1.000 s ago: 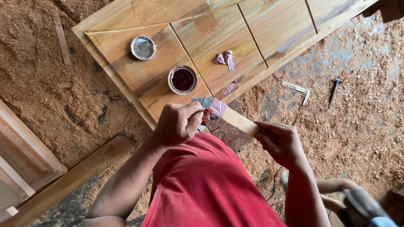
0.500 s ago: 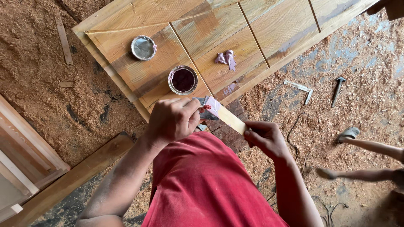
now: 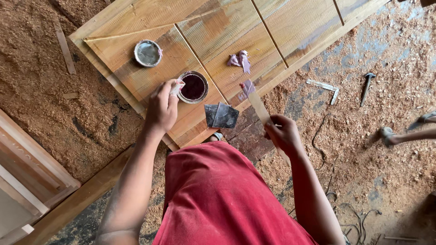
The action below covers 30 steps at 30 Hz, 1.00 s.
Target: The person scoops a pinkish paste from a can onto a wooden board, then uses a putty knife to spread and press the paste into the grooves of a large wooden panel. The person repeatedly scoops more paste and continues filling the grooves across the panel surface.
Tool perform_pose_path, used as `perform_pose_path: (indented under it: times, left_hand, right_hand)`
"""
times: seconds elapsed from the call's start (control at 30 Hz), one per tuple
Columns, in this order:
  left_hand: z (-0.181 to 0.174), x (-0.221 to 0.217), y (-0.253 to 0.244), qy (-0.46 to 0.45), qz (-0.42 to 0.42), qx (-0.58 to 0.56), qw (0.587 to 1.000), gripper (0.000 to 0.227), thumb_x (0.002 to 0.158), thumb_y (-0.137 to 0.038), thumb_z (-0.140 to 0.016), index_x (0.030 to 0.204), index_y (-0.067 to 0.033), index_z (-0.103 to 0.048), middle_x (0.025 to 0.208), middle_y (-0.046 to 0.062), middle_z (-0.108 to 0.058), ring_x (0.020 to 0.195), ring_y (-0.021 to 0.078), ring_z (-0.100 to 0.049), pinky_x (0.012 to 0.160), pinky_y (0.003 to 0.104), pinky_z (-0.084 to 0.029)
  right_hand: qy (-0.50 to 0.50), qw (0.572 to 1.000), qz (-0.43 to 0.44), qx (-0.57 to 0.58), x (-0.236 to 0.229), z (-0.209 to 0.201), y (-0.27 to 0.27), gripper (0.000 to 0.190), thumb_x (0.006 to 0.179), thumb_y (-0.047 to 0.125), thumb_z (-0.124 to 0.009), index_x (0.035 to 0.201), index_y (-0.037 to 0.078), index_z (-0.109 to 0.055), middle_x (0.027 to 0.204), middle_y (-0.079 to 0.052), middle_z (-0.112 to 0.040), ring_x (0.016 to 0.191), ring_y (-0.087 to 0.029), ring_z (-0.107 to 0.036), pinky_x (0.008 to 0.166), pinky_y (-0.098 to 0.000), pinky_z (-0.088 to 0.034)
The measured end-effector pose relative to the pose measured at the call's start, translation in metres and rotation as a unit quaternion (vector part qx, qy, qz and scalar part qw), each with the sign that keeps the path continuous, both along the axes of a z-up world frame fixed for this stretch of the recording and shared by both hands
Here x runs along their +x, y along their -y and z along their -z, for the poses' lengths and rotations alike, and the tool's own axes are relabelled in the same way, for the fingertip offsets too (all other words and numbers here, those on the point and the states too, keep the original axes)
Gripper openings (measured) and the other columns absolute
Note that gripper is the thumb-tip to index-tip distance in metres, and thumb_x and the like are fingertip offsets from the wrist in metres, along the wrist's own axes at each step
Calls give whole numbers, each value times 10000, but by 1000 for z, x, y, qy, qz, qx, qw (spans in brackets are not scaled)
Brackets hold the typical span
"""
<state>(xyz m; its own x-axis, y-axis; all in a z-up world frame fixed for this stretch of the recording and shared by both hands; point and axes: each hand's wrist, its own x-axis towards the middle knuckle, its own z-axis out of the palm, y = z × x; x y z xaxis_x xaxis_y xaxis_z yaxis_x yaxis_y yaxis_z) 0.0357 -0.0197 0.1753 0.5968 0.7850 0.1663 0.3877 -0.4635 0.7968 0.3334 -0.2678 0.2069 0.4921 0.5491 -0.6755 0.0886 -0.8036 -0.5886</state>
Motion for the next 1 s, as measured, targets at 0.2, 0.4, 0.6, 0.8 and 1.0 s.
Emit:
perform_pose_path:
  times: [0.2, 0.4, 0.6, 0.8, 1.0]
  left_hand:
    - [69, -9, -8, -90, -140, -155, 974, 384, 1009, -72, -440, 1365, -6, -569, 1236, 221, -636, 1035, 336, -702, 872, 419, -585]
    - [130, -23, -38, -100, -170, -82, 977, 544, 923, 1, -675, 1442, -8, -514, 1290, 255, -631, 1174, 438, -631, 969, 505, -527]
    - [158, -22, -67, -306, -199, -36, 930, 689, 899, -152, -773, 1515, -96, -471, 1463, 252, -498, 1358, 482, -486, 1103, 587, -443]
    - [175, -6, -130, -262, -217, 61, 938, 1066, 821, -311, -887, 1658, -55, -279, 1578, 394, -198, 1397, 587, -234, 1096, 697, -277]
    - [169, 5, -152, -342, -156, -36, 926, 1154, 753, -463, -900, 1652, -139, -253, 1622, 313, -236, 1489, 511, -255, 1184, 669, -262]
  right_hand:
    - [15, 999, 14, 28, 22, 64, -26, 284, 1024, 155, -601, 1205, -64, -608, 1016, -155, -743, 733, -194, -770, 652, -329, -642]
    - [109, 993, -35, -5, 33, 105, -69, 352, 990, 94, -556, 1337, 58, -599, 1039, -178, -732, 693, -207, -765, 630, -341, -614]
    - [238, 961, -136, -29, 42, 122, -91, 342, 1022, 121, -511, 1322, 85, -674, 1050, -220, -736, 901, -333, -721, 804, -496, -566]
    - [307, 931, -185, -61, 41, 123, -108, 340, 1068, 196, -487, 1344, 107, -663, 1109, -211, -724, 1045, -355, -681, 905, -508, -533]
    - [263, 945, -159, -108, 28, 106, -143, 416, 1060, 243, -457, 1460, 207, -565, 1151, -256, -658, 959, -354, -680, 844, -485, -545]
